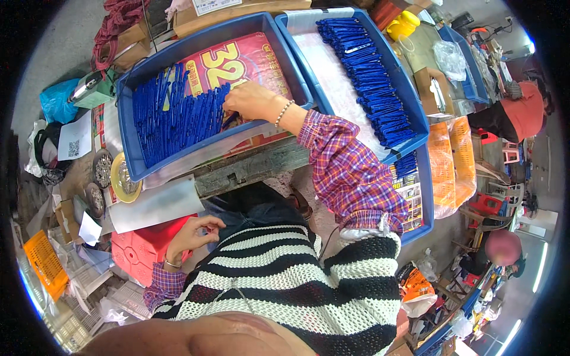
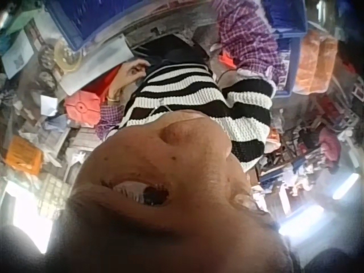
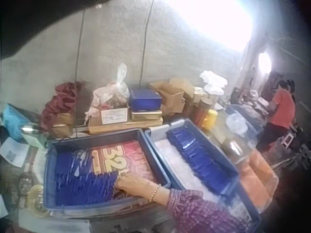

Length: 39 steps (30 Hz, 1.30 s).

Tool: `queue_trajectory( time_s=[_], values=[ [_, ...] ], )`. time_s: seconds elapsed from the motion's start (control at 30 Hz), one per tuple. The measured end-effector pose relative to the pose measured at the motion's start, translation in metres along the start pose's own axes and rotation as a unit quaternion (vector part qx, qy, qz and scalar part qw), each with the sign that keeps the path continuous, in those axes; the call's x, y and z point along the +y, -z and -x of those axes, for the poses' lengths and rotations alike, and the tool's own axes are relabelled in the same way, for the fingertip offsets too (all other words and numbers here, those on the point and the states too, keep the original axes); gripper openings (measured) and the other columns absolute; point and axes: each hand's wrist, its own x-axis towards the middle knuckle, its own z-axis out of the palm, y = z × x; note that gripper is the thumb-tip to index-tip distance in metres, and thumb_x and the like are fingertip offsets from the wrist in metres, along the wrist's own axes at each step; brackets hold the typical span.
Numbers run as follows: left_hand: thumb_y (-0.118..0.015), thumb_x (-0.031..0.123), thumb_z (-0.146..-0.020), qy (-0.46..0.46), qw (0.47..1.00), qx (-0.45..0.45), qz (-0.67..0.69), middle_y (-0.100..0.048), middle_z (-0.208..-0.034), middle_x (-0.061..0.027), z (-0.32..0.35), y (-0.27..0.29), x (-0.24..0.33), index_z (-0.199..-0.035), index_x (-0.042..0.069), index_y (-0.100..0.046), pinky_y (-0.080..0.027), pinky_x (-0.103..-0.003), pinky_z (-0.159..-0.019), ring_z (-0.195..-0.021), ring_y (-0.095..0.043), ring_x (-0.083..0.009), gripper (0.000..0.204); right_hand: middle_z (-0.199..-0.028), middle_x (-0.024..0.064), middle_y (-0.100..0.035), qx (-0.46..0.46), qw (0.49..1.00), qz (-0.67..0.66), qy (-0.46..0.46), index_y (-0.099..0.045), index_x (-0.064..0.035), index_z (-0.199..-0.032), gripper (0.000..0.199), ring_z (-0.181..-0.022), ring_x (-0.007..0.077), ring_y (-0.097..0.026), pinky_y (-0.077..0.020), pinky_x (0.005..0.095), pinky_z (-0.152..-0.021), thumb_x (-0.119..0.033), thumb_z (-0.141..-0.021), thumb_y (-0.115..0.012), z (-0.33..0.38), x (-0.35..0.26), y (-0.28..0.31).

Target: Assembling small blue pens by fitting plastic components together and placing them in a storage bin.

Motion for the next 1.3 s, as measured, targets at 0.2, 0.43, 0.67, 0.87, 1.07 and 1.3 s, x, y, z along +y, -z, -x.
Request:
queue_trajectory(
  time_s=[0.2,0.43,0.67,0.87,1.07,1.3],
  values=[
    [-0.069,0.009,-0.073,-0.004,1.000,0.006,-0.007,-0.062,-0.074,-0.0034,-0.001,0.000,-0.007,-0.101,0.004,-0.063,-0.046,-0.024,-0.066,-0.068,-0.058,-0.0100,0.029,-0.080,0.0059,-0.061,-0.007,1.000,-0.018,-0.016,-0.059,-0.0080,-0.080,0.013,-0.080,0.0282,-0.062,-0.0505,0.0393,-0.066,-0.004,-0.067,-0.063,-0.006,-0.006,0.012],
    [-0.068,0.008,-0.075,0.003,1.000,0.002,-0.008,-0.062,-0.078,-0.0050,-0.002,0.000,-0.010,-0.102,0.001,-0.062,-0.046,-0.024,-0.065,-0.070,-0.058,-0.0108,0.028,-0.082,0.0037,-0.055,0.011,0.999,-0.014,0.031,-0.054,-0.0087,-0.084,0.017,-0.082,0.0254,-0.060,-0.0486,0.0377,-0.072,-0.001,-0.069,-0.057,-0.030,-0.017,0.013],
    [-0.068,0.007,-0.075,0.003,1.000,0.027,-0.014,-0.061,-0.079,-0.0047,-0.003,-0.003,-0.004,-0.093,0.000,-0.062,-0.046,-0.024,-0.065,-0.072,-0.058,-0.0113,0.020,-0.081,0.0020,-0.056,0.076,0.990,0.032,0.112,-0.054,-0.0114,-0.079,0.005,-0.083,0.0218,-0.060,-0.0490,0.0349,-0.073,-0.008,-0.075,-0.054,-0.064,-0.026,-0.006],
    [-0.063,0.001,-0.073,-0.023,0.998,0.050,-0.020,-0.060,-0.079,-0.0051,-0.001,-0.003,-0.016,-0.082,0.000,-0.060,-0.046,-0.024,-0.065,-0.072,-0.058,-0.0128,0.010,-0.080,0.0002,-0.057,0.116,0.981,0.069,0.142,-0.055,-0.0133,-0.074,0.004,-0.080,0.0199,-0.061,-0.0496,0.0334,-0.069,-0.014,-0.078,-0.053,-0.071,-0.027,-0.015],
    [-0.061,0.000,-0.072,-0.048,0.997,0.052,-0.018,-0.061,-0.078,-0.0060,-0.004,-0.002,-0.012,-0.079,-0.001,-0.061,-0.046,-0.027,-0.065,-0.071,-0.059,-0.0156,0.007,-0.078,0.0004,-0.055,0.119,0.982,0.046,0.138,-0.055,-0.0130,-0.072,0.004,-0.079,0.0199,-0.060,-0.0495,0.0336,-0.069,-0.013,-0.075,-0.055,-0.069,-0.024,-0.014],
    [-0.060,0.002,-0.072,-0.039,0.997,0.060,-0.012,-0.062,-0.074,-0.0056,-0.005,-0.003,-0.010,-0.079,0.000,-0.062,-0.045,-0.026,-0.065,-0.069,-0.059,-0.0147,0.007,-0.079,0.0028,-0.050,0.112,0.986,-0.017,0.126,-0.051,-0.0092,-0.073,0.007,-0.079,0.0202,-0.057,-0.0495,0.0333,-0.072,-0.005,-0.070,-0.057,-0.063,-0.026,-0.012]
  ],
)
